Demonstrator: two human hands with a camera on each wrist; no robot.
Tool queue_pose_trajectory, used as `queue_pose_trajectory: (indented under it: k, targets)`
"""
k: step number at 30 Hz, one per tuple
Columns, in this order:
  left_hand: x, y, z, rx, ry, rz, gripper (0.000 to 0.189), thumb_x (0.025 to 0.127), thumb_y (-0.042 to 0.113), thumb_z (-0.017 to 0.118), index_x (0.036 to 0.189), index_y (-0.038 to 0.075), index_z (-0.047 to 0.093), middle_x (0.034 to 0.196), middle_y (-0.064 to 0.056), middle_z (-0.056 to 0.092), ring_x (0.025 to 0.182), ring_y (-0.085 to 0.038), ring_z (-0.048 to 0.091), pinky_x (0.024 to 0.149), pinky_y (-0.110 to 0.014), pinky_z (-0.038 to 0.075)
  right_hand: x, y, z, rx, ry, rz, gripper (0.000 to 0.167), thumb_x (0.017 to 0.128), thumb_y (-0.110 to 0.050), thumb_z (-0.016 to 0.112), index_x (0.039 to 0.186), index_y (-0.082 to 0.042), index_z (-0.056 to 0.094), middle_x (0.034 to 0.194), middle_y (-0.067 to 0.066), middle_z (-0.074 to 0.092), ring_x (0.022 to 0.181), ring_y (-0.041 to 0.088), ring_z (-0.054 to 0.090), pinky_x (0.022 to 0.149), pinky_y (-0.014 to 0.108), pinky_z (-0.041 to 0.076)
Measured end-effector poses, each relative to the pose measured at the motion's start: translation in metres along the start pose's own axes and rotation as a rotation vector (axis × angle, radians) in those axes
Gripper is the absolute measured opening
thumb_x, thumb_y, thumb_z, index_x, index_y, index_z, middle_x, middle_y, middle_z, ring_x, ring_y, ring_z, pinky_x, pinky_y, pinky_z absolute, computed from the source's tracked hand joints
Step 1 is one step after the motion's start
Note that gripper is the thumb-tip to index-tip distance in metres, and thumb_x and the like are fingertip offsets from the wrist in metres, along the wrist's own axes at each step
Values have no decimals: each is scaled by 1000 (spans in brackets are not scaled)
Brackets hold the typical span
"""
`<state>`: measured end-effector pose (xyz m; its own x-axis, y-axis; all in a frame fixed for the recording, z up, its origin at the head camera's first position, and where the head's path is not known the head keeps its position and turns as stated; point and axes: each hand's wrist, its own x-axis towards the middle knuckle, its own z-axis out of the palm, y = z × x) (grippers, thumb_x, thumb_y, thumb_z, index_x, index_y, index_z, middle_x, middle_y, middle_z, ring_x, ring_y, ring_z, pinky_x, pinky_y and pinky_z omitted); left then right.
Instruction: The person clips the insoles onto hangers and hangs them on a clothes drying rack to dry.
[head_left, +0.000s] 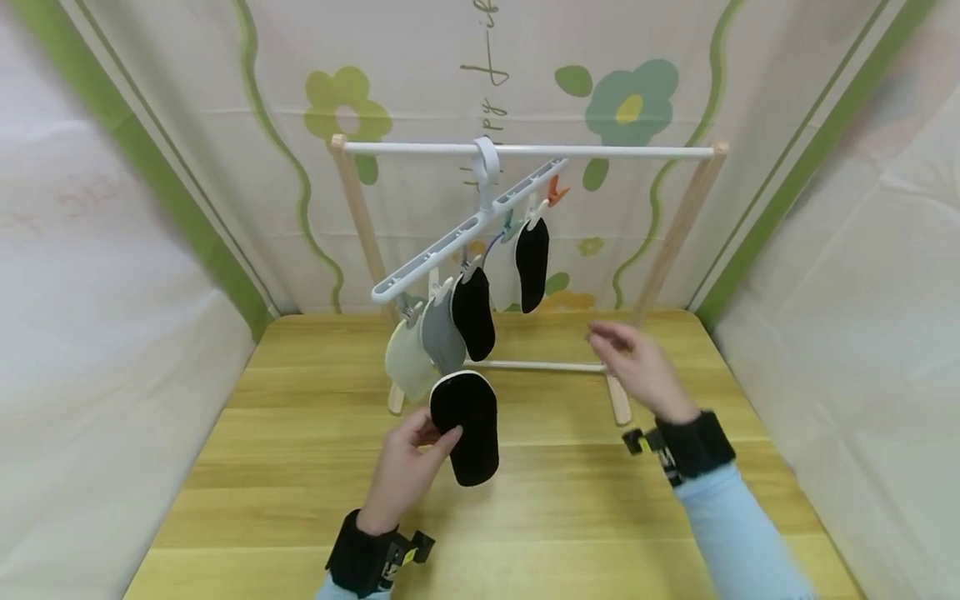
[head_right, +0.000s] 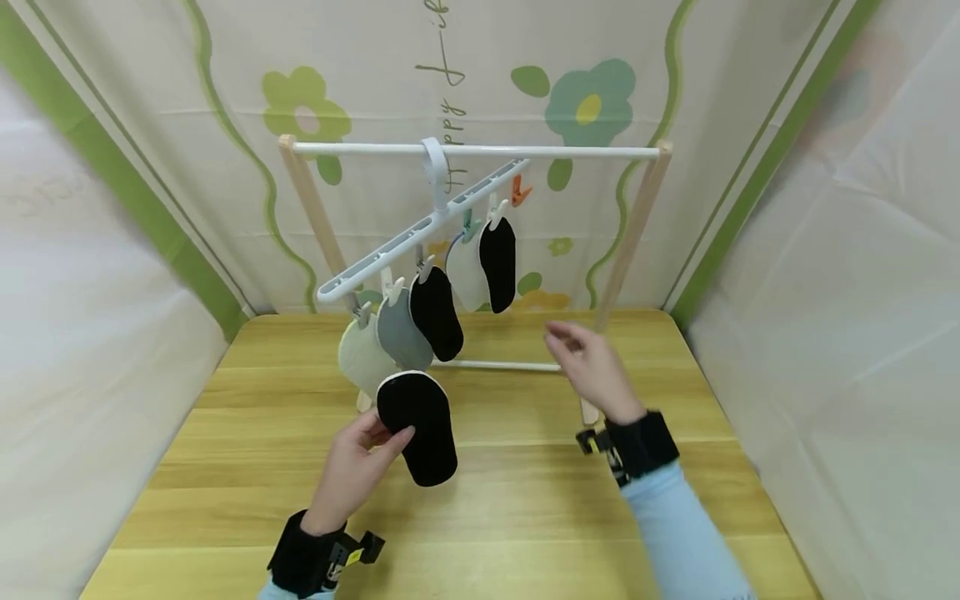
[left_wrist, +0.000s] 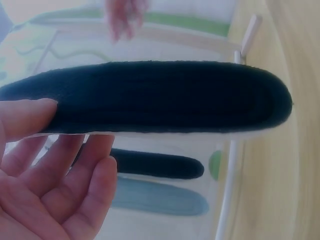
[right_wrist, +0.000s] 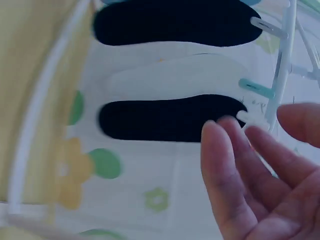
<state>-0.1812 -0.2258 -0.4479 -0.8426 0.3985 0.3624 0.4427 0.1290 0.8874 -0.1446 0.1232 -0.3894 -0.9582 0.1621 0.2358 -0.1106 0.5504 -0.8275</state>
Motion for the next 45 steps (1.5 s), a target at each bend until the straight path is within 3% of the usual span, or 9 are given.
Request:
queue_pose_trajectory:
  k: [4,10,16,21,25,29,34,40,45]
  targets:
    - [1,0,7,-3,-1,23,18,88,8,76,104,15,71,92,5,69,78,-14,65,72,-31,56,61,-20,-14,-14,42,12,42,102,-22,57,139,-2,53,125,19,62,90,25,64,72,31,57]
    - [-1,5,25,-15,-45,16,16,88,12,76,101,19,71,95,7,70,80,-12,66,74,-30,56,143,-40,-38,-62,90,140,52,104,-25,50,151,-5,37,145,18,48,128,31,50,102,42,45]
    - [-8,12,39,-33,-84,-16,16,87,14,78,101,19,71,95,8,71,80,-12,67,75,-31,56,192,-40,-53,62,128,231,56,101,-26,56,151,-5,40,147,15,47,131,27,47,104,37,42]
    - [-11,14,45,-43,-104,-41,13,88,15,77,100,17,71,94,7,71,80,-13,66,75,-30,55,210,-33,-62,62,131,254,55,98,-29,63,145,-5,49,143,13,53,126,23,49,101,33,43]
    - [-10,13,46,-27,-118,-62,14,89,17,76,102,17,70,95,8,70,80,-11,66,76,-30,55,218,-34,-63,80,132,282,49,96,-32,65,138,-9,59,121,3,67,105,17,50,82,25,44]
    - [-8,12,46,-18,-126,-63,15,90,17,75,104,17,70,95,8,70,80,-10,65,76,-30,55,220,-39,-64,118,147,300,41,96,-28,64,132,-9,64,100,-2,67,93,13,47,69,22,41]
    - [-4,11,48,-46,-118,-37,15,89,15,76,103,17,70,96,8,70,81,-12,66,77,-31,55,218,-44,-65,164,151,330,37,97,-27,63,129,-9,66,102,-2,67,96,14,51,68,21,42]
    - [1,9,49,-74,-106,3,15,89,13,76,102,17,70,96,7,70,82,-12,66,76,-31,56,213,-45,-68,195,127,346,36,97,-26,64,128,-7,66,98,0,66,89,16,53,63,20,45]
    - [5,8,50,-71,-114,22,13,89,12,76,100,16,70,94,6,70,82,-13,67,76,-31,56,210,-42,-69,231,106,356,39,97,-28,66,129,-6,64,97,-1,67,92,18,55,67,20,49]
